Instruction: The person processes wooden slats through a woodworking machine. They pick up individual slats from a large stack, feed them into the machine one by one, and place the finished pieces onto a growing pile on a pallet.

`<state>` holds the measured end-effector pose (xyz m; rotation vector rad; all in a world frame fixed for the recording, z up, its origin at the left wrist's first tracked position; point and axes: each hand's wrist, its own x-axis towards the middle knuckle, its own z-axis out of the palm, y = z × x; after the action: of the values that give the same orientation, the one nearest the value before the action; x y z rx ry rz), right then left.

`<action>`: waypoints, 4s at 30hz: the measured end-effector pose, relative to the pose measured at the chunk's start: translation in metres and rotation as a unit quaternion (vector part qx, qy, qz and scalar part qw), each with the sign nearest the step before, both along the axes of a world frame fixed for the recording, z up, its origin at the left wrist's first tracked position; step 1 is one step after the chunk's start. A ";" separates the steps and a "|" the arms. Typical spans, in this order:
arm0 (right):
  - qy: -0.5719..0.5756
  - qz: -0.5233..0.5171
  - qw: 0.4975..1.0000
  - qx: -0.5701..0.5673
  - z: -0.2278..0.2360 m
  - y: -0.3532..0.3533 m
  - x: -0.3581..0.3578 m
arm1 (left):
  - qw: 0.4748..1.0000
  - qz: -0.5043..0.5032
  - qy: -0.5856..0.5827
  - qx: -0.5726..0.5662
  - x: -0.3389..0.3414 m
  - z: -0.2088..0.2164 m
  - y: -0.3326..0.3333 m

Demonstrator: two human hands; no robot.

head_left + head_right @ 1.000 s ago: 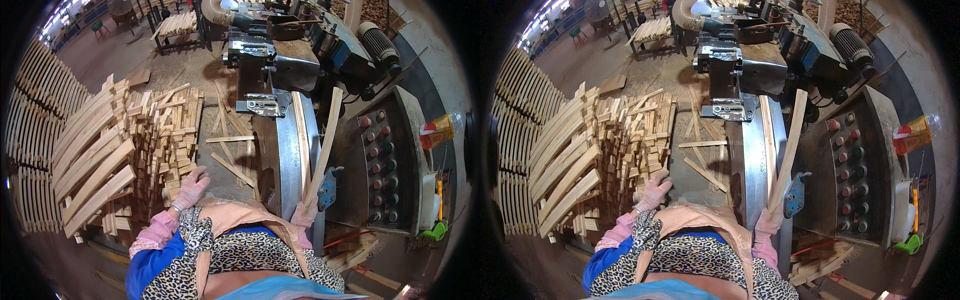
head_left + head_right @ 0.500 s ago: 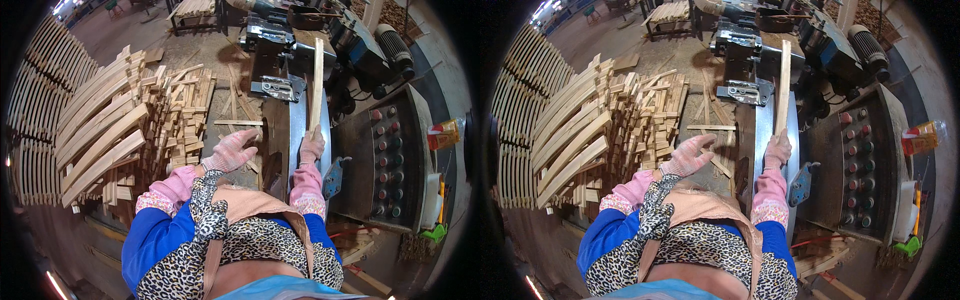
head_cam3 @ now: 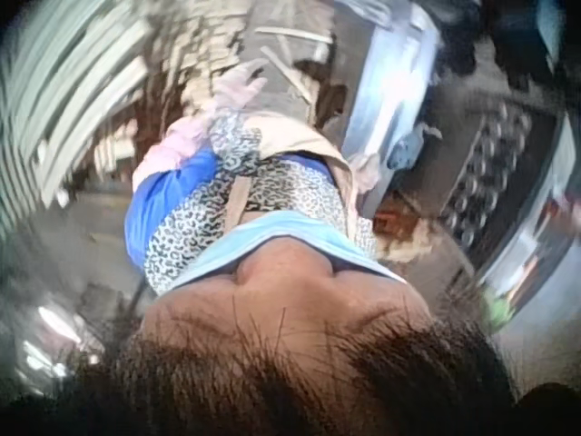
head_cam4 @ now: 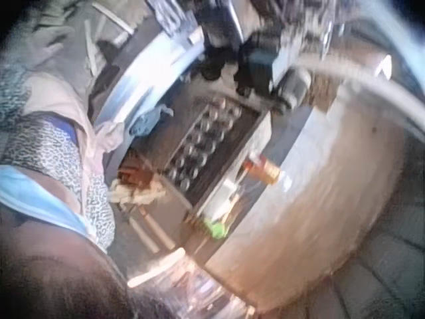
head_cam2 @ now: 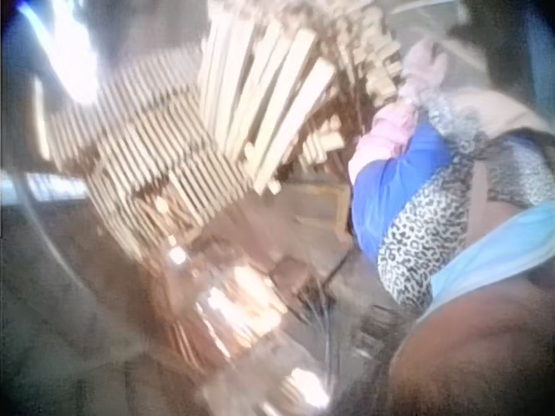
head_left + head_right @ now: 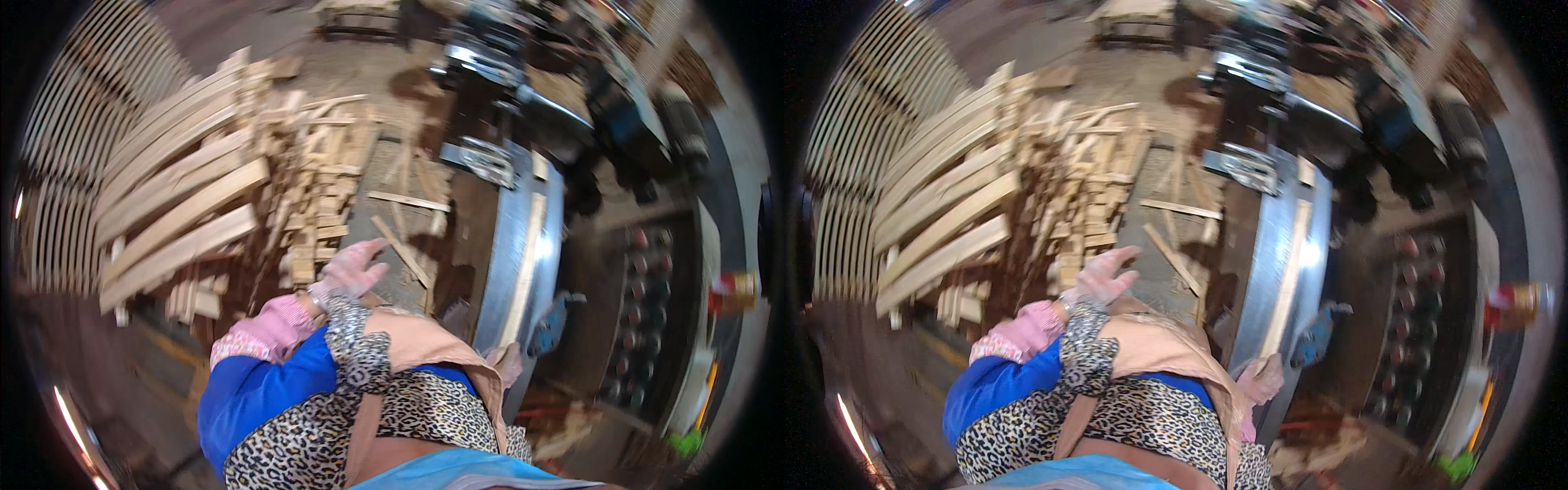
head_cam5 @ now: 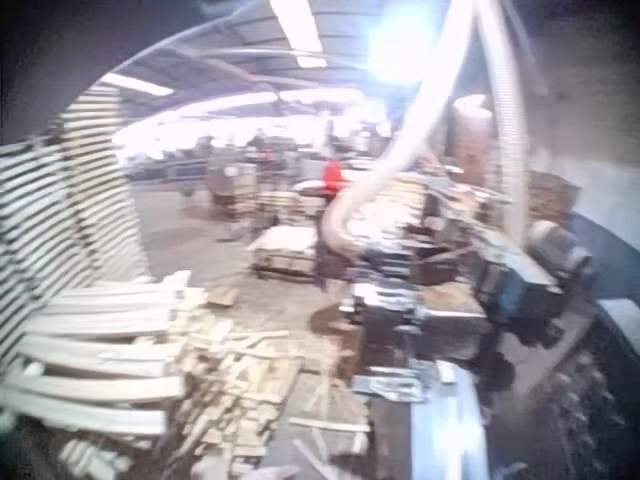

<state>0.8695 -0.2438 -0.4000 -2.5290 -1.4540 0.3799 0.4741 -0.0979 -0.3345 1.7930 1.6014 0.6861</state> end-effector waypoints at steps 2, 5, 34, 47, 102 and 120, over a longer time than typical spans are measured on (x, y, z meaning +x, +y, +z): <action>-0.116 0.081 0.957 0.251 -0.036 0.055 0.018 | 0.999 0.009 -0.026 0.037 -0.001 0.019 0.004; -0.074 0.132 0.959 0.242 -0.002 0.149 -0.001 | 0.990 0.040 0.000 0.136 -0.027 0.045 -0.006; 0.551 0.421 0.715 -0.089 0.158 0.270 -0.242 | 0.810 0.033 0.417 0.410 -0.137 0.200 -0.001; -0.167 0.071 0.974 0.133 -0.035 0.305 0.058 | 0.798 0.277 0.515 0.147 -0.306 0.120 -0.079; 0.701 0.380 0.596 -0.092 0.147 0.300 -0.232 | 0.782 -0.160 0.442 0.409 -0.084 0.204 0.102; -0.140 0.045 0.982 0.122 -0.043 0.337 0.027 | 0.804 0.174 0.550 0.145 -0.323 0.156 0.036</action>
<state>0.8968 0.0932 -0.4425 -2.3962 -1.6030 -0.1422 0.1513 -0.0615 -0.1781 2.3268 2.7403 -0.0816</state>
